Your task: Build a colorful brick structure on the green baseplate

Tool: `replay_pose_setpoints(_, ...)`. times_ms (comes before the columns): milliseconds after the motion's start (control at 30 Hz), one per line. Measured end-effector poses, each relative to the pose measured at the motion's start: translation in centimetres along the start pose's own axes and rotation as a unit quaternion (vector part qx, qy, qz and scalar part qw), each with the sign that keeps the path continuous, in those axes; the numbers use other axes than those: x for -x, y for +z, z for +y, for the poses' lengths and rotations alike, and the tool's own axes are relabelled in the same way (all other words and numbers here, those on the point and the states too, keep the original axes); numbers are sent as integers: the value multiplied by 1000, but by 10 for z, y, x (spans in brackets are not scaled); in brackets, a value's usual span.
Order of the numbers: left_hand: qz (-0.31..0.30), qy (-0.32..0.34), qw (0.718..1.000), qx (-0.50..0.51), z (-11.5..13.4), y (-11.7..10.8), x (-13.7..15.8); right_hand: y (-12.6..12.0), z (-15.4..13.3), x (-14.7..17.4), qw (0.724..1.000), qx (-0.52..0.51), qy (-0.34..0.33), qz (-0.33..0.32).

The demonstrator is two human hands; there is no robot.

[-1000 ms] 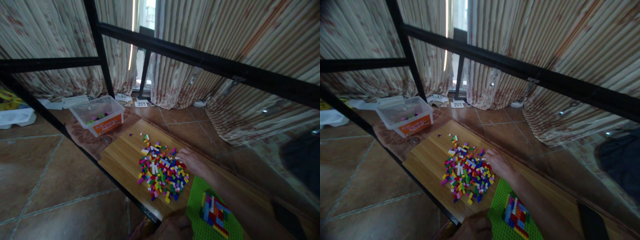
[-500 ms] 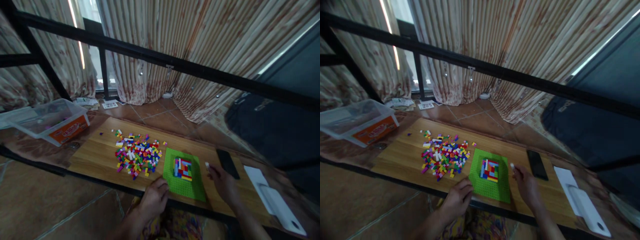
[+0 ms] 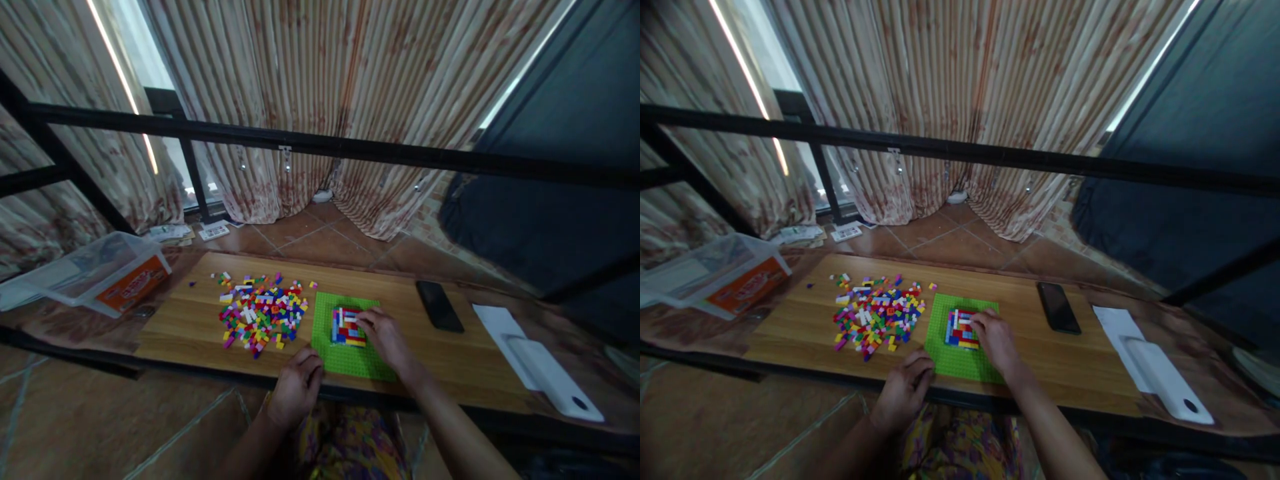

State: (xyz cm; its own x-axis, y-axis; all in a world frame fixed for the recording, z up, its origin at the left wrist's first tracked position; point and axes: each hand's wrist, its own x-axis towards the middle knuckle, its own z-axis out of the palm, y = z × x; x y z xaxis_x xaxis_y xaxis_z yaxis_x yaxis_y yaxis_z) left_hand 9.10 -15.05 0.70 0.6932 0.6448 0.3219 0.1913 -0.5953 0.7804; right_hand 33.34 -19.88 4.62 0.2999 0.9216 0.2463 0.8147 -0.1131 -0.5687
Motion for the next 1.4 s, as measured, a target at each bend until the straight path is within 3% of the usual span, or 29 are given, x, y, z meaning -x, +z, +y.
replay_pose_setpoints(433,23,14,1000,-9,2,1,-1,21,16,-13,980,-148,108,71)
replay_pose_setpoints(700,14,11,1000,-11,1,3,-1,29,28,-17,956,-237,169,44)
replay_pose_setpoints(1067,3,20,1000,-14,-2,3,0,23,23,-16,952,-254,171,22)
replay_pose_setpoints(1167,5,30,999,-14,-2,2,0,18,24,-12,932,-304,187,65)
replay_pose_setpoints(1300,-7,35,999,-12,-3,2,0,12,33,0,862,-380,260,211)
replay_pose_setpoints(1400,-12,32,999,-12,-4,2,0,7,31,6,831,-414,276,247)
